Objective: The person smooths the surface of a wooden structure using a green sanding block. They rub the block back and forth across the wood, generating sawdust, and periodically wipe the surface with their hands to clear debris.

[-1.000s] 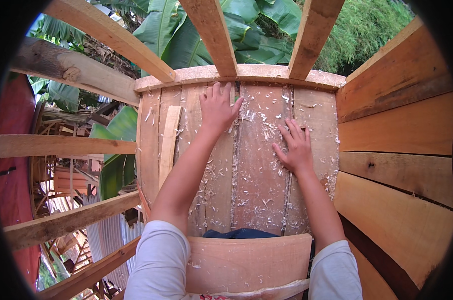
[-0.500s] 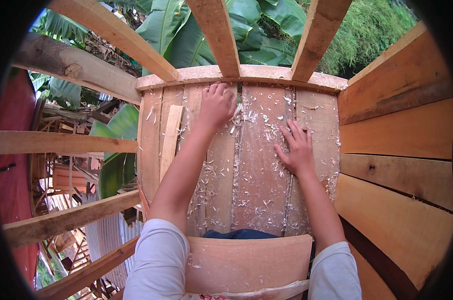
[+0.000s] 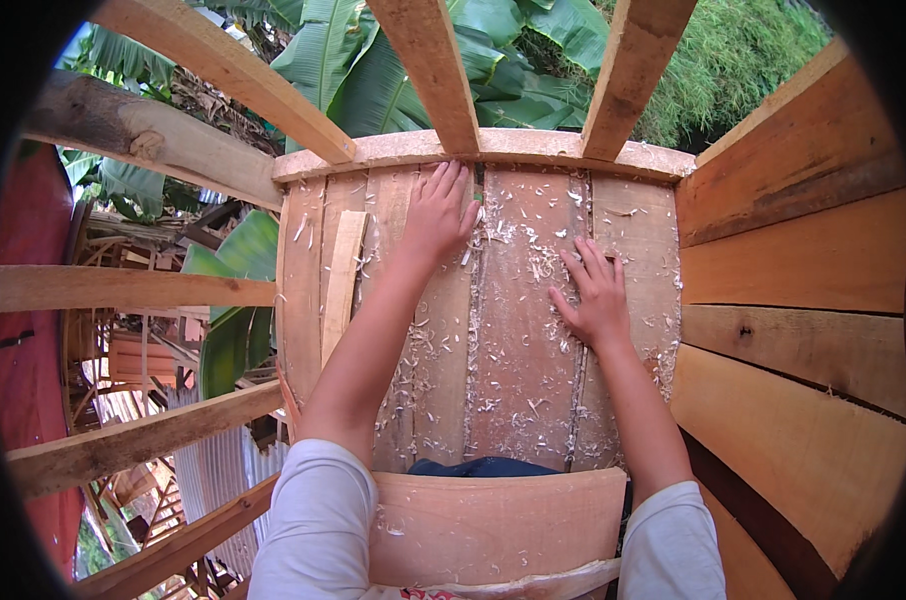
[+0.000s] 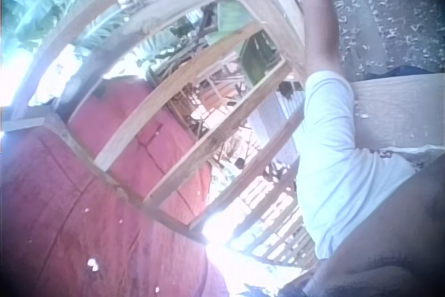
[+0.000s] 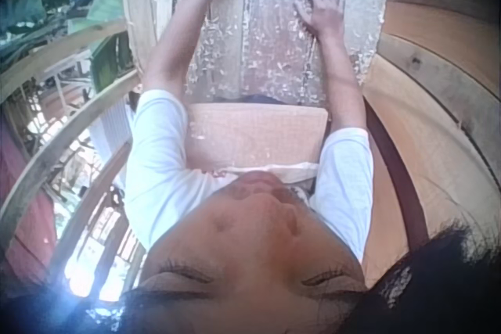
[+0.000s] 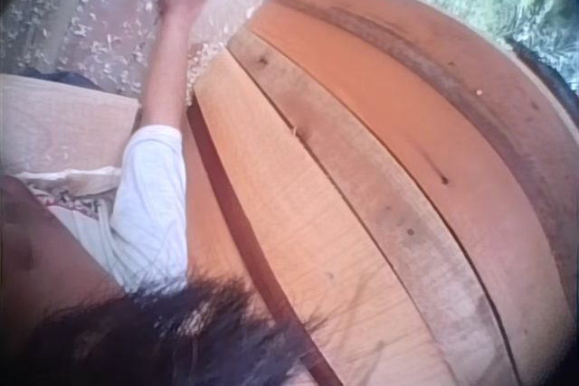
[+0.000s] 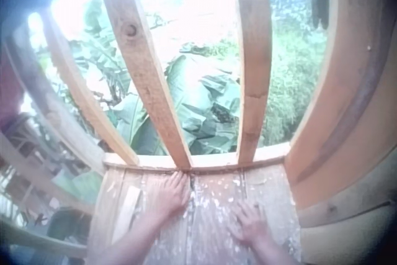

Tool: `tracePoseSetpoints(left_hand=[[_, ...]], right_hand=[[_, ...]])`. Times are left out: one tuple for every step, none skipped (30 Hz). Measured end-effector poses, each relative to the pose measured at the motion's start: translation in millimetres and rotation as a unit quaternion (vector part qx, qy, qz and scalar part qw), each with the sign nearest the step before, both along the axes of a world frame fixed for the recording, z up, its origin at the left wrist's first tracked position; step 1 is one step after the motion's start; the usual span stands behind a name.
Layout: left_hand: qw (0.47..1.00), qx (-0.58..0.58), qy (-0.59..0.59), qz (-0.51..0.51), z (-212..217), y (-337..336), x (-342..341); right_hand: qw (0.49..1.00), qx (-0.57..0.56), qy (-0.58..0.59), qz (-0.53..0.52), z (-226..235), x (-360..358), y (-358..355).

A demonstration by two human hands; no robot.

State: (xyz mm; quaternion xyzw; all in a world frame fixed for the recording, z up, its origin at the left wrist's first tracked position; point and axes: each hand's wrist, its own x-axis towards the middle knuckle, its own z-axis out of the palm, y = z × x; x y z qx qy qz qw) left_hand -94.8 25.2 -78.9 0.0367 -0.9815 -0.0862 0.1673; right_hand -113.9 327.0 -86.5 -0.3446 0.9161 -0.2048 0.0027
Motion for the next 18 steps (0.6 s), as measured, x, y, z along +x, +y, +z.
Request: tracePoseSetpoints(left_hand=[[1.0,0.003,-0.024,-0.007,-1,5,-1],[0.999,0.008,-0.048,-0.015,-2,13,-2],[0.997,0.013,-0.071,-0.023,-1,17,-3],[0.997,0.023,-0.067,-0.037,1,17,-3],[0.996,0.033,-0.063,-0.05,4,15,-3],[0.995,0.042,-0.059,-0.064,8,13,-2],[0.997,0.043,-0.05,-0.042,11,11,-1],[0.998,0.042,-0.042,-0.021,18,10,2],[0.999,0.041,-0.034,0.0,22,9,3],[0.999,0.05,-0.019,0.009,21,6,1],[0.998,0.057,-0.001,0.023,18,0,1],[0.997,0.064,0.016,0.037,15,-4,0],[0.999,0.046,0.013,0.015,12,-7,0],[1.0,0.029,0.01,-0.007,10,-8,-1],[0.999,0.012,0.007,-0.029,7,-9,-2],[1.0,0.017,0.0,-0.02,4,-8,-3],[1.0,0.024,-0.009,-0.013,3,-1,-3],[0.999,0.03,-0.019,-0.006,2,4,-3]], right_hand=[[1.0,-0.001,0.002,0.002,0,0,0],[1.0,0.0,0.001,0.0,0,0,0],[1.0,0.001,-0.001,-0.001,1,0,0],[1.0,0.001,-0.003,-0.003,2,1,0],[1.0,0.001,-0.003,-0.003,2,1,1],[1.0,0.001,-0.003,-0.004,2,1,1],[1.0,0.001,-0.004,-0.004,2,1,1],[1.0,0.001,-0.003,-0.006,1,1,1],[1.0,0.001,-0.002,-0.008,0,1,1],[1.0,0.002,-0.002,-0.01,-1,1,2],[1.0,0.0,-0.001,-0.007,-1,1,2],[1.0,-0.002,0.0,-0.005,-1,1,1],[1.0,-0.004,0.0,-0.003,-1,1,0],[1.0,-0.002,-0.001,-0.003,0,1,0],[1.0,0.0,-0.001,-0.003,1,1,-1],[1.0,0.002,-0.002,-0.003,2,1,-2],[1.0,0.0,-0.002,-0.004,1,1,-1],[1.0,-0.001,-0.002,-0.005,0,1,0]])
